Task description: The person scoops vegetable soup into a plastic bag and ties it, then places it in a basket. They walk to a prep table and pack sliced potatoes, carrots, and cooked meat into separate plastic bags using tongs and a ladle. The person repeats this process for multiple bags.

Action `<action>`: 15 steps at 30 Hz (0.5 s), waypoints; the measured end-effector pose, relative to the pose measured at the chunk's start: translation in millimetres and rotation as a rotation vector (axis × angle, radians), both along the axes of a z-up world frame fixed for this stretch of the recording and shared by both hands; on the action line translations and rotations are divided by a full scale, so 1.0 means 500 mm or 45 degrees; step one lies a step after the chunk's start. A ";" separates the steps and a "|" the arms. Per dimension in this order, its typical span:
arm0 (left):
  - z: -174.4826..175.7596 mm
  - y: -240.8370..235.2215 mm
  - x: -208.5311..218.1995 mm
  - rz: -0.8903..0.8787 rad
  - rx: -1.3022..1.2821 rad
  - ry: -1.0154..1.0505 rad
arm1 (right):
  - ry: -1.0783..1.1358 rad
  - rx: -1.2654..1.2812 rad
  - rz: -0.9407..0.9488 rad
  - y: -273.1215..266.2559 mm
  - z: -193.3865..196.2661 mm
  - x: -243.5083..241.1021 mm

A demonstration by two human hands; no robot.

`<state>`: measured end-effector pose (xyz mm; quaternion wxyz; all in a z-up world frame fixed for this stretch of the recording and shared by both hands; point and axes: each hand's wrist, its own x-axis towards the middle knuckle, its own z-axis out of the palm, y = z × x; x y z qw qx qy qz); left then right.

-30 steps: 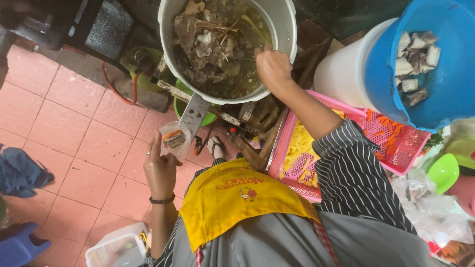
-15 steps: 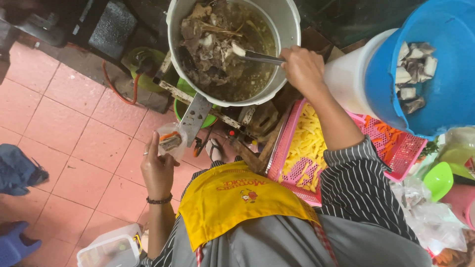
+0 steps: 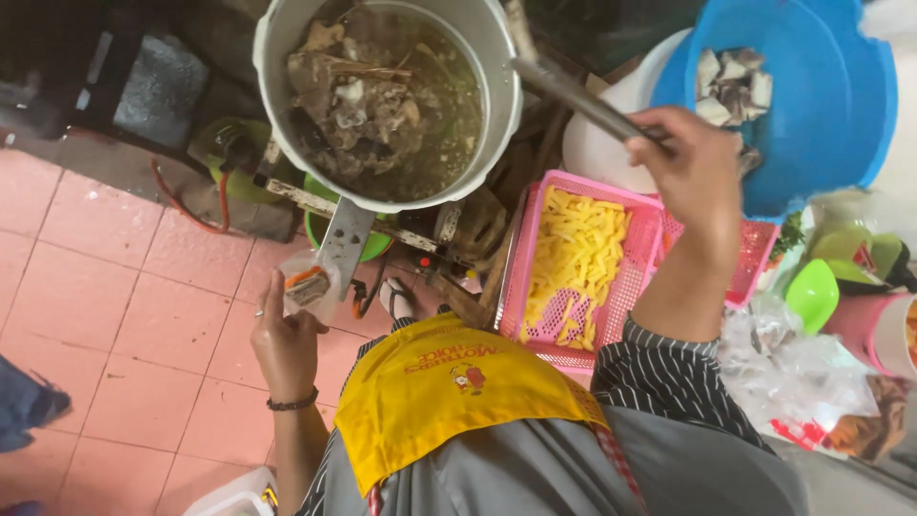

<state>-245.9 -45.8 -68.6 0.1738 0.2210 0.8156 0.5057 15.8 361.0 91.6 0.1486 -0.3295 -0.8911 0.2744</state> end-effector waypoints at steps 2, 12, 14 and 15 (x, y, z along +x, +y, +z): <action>0.029 0.012 -0.004 -0.063 -0.040 0.015 | 0.084 0.187 -0.236 -0.045 0.092 0.048; 0.027 0.042 -0.005 -0.136 -0.077 0.092 | -0.208 0.904 -0.213 -0.062 0.104 0.084; 0.037 0.044 -0.002 -0.123 -0.041 0.064 | -0.348 0.781 -0.142 -0.056 0.061 0.009; 0.038 0.039 -0.001 -0.110 -0.046 0.066 | -0.342 0.778 -0.130 -0.059 0.038 -0.040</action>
